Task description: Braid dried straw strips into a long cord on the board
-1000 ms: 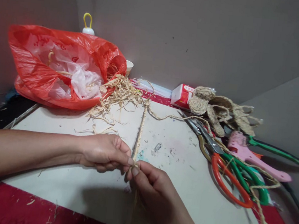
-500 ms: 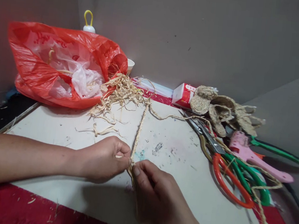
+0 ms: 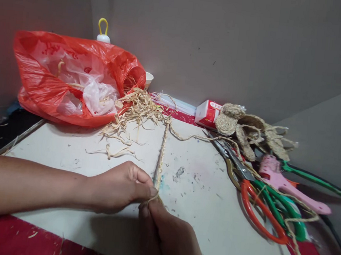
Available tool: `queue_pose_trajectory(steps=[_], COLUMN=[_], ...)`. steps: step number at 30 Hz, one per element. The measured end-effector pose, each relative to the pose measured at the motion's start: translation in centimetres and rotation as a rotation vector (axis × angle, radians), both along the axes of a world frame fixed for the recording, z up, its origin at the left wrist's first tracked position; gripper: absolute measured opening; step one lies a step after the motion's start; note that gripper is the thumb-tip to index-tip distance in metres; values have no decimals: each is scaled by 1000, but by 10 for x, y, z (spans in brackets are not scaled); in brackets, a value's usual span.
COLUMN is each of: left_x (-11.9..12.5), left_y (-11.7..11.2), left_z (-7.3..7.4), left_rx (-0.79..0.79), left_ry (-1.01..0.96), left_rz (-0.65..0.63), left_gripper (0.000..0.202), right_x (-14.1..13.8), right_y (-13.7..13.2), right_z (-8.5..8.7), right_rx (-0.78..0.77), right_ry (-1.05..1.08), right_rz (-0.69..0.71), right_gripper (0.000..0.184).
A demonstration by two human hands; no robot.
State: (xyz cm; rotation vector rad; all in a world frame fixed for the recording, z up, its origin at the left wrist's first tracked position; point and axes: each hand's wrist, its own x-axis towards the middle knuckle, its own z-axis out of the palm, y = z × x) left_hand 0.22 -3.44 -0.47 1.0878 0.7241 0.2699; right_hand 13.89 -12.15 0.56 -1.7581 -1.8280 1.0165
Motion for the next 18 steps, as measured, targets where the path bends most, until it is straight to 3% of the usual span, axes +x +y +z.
queue_pose_trajectory(steps=[5,12,18], left_x=[-1,-3,0], left_y=[0,0,-2], left_z=[3,6,2], left_rx=[-84,-23,-48], left_ry=[-54,-71,-155], left_rz=[-35,-135,-135], left_gripper=[26,36,31], right_x=[2,1,0], right_y=[0,3,1], right_z=[-2,-16,-8], right_rx=[30,26,91], right_ry=[-206,-471,-580], right_rz=[21,71,116], right_gripper=[20,17,23])
